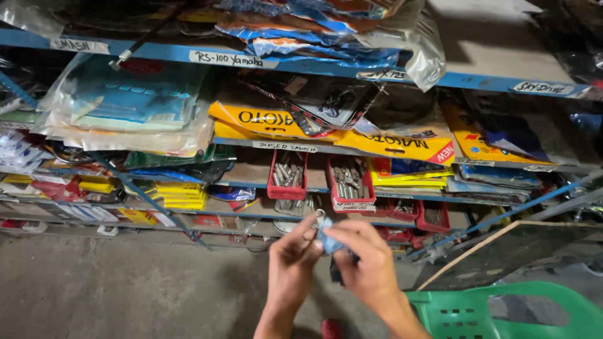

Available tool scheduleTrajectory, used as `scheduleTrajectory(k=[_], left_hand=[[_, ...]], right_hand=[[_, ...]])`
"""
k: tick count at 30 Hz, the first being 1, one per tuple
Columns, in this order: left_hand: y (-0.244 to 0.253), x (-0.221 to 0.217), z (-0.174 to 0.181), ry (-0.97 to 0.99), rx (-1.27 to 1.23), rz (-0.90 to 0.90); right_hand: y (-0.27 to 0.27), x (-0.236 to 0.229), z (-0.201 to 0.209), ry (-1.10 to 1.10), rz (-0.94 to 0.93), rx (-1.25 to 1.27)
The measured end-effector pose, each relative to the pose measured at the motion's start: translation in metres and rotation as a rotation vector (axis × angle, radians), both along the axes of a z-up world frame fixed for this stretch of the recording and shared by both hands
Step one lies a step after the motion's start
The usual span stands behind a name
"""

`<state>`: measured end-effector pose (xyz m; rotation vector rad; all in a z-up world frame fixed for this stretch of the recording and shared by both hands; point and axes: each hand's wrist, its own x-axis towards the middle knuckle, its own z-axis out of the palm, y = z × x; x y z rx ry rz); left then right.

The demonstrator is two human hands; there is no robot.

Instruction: The person cleans small metal parts, including a spring and a cylindrical component, using a blue cloth. They wipe the items thoroughly in front of a shelf stocked with various packaged goods and red bins, then place the cleaned parts into a red bin on the shelf.

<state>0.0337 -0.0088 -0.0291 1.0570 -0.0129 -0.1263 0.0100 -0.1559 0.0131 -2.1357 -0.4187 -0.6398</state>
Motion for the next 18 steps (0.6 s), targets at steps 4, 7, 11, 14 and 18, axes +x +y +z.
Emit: scheduleTrajectory(k=[4, 7, 11, 14, 18], left_hand=[[0.004, 0.011, -0.021, -0.060, -0.118, -0.003], [0.004, 0.011, -0.007, -0.013, -0.077, -0.057], [0.016, 0.020, 0.008, -0.106, 0.172, -0.115], [0.021, 0.030, 0.001, -0.110, 0.165, -0.120], [0.020, 0.043, -0.006, -0.083, -0.101, -0.166]], right_hand=[[0.005, 0.005, 0.002, 0.044, 0.020, -0.023], [0.007, 0.019, -0.003, 0.027, -0.030, 0.056], [0.018, 0.024, -0.006, 0.006, -0.106, 0.054], [0.023, 0.025, -0.012, 0.025, -0.119, 0.079], [0.023, 0.021, -0.017, 0.053, -0.133, 0.118]])
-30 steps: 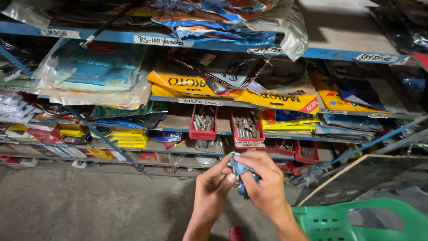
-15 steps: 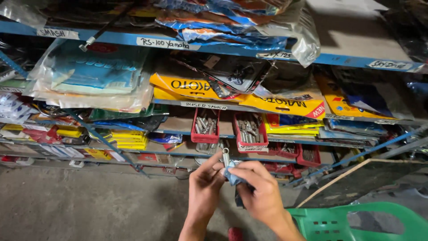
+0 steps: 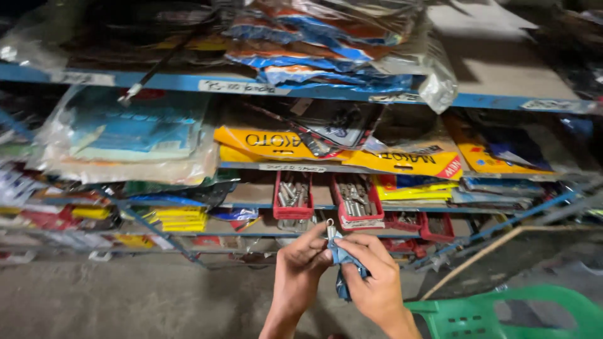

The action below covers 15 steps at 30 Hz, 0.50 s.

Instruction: The person cleans small metal parts, including a spring and a cylindrical component, using a blue cloth. They wipe the items thoroughly in front of a shelf stocked with various packaged goods and red bins, then place the cleaned parts into a red bin on the shelf.

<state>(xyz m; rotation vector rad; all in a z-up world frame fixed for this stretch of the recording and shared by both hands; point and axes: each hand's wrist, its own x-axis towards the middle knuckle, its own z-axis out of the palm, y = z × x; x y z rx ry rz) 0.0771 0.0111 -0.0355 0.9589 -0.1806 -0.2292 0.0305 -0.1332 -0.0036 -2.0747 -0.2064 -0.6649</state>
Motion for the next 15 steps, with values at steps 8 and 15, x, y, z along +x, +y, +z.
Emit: scheduleTrajectory(k=[8, 15], left_hand=[[-0.010, 0.000, 0.036, -0.174, 0.255, -0.094], [-0.018, -0.017, 0.041, -0.350, 0.347, -0.264]], right_hand=[[-0.010, -0.009, 0.010, 0.001, -0.176, -0.026], [-0.019, -0.025, 0.016, -0.037, -0.285, 0.043]])
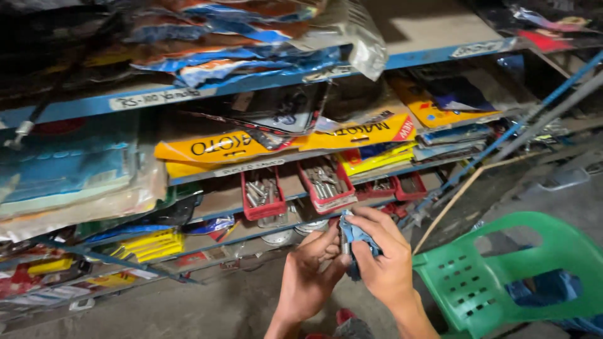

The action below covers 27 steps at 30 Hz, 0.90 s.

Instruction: The person cleans small metal parts, including a spring and a cylindrical component, using a blue cloth. They wipe the items thoroughly in front of a shelf stocked with various packaged goods and red bins, then place the cleaned parts into a red bin on the shelf.

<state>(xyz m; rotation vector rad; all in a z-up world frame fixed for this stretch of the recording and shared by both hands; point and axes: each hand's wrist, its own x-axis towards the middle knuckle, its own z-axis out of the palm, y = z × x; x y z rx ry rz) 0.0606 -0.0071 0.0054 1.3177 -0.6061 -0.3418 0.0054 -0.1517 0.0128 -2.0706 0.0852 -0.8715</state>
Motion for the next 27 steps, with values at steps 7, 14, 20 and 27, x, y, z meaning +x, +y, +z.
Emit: scheduleTrajectory(k=[7, 14, 20, 27], left_hand=[[-0.016, -0.012, 0.006, -0.187, 0.185, 0.035], [-0.044, -0.029, -0.009, -0.201, 0.105, 0.312], [-0.064, -0.048, -0.010, -0.279, 0.176, 0.449], [-0.068, -0.061, -0.015, -0.255, 0.261, 0.693]], right_hand=[[-0.021, -0.006, -0.003, -0.018, 0.073, 0.024], [-0.048, -0.013, 0.003, 0.008, 0.234, -0.023], [-0.075, -0.002, 0.005, -0.015, 0.382, -0.112], [-0.076, -0.003, -0.002, 0.033, 0.609, -0.108]])
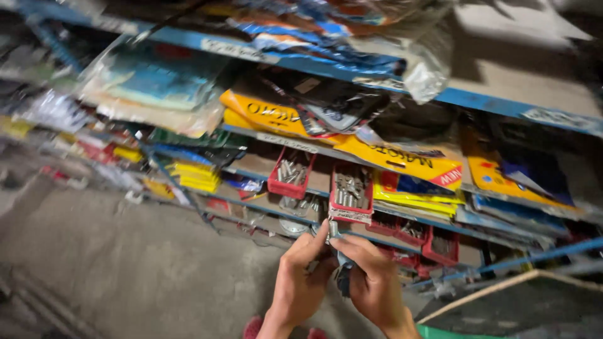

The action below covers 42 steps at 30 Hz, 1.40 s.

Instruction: The person cleans small metal parts, including a spring and a cylindrical component, using a blue cloth. They wipe the items thoroughly in front of a shelf stocked with various packaged goods and red bins, then place the cleaned parts into a red bin on the shelf.

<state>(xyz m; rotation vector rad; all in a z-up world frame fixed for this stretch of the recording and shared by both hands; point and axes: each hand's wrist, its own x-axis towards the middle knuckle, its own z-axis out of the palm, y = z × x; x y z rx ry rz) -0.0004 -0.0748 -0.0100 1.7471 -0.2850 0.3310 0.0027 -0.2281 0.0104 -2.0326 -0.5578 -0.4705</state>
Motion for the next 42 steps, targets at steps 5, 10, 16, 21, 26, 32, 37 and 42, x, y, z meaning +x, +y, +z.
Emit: scheduleTrajectory(k=[5, 10, 16, 21, 26, 32, 37, 42], left_hand=[[-0.003, -0.015, 0.005, -0.061, 0.034, 0.058], [0.009, -0.010, 0.013, -0.141, 0.041, 0.111], [0.026, 0.003, 0.019, -0.182, 0.052, -0.025], [0.050, 0.021, 0.009, -0.118, -0.056, -0.089], [0.065, 0.028, 0.020, -0.048, -0.013, -0.231], [0.083, 0.043, 0.017, -0.028, -0.018, -0.325], [0.090, 0.042, 0.015, -0.004, 0.005, -0.430], [0.090, 0.047, 0.005, -0.045, -0.079, -0.417]], right_hand=[[-0.002, 0.013, 0.008, -0.004, 0.075, -0.029], [0.006, 0.012, 0.002, 0.040, 0.118, 0.018], [0.025, 0.023, 0.007, -0.050, -0.031, 0.073], [0.044, 0.012, 0.003, 0.006, -0.047, -0.005], [0.055, 0.017, 0.004, -0.023, -0.148, 0.027], [0.077, 0.007, 0.000, -0.010, -0.257, 0.030], [0.087, 0.001, 0.004, 0.007, -0.315, 0.069], [0.093, -0.007, 0.007, -0.010, -0.295, 0.036]])
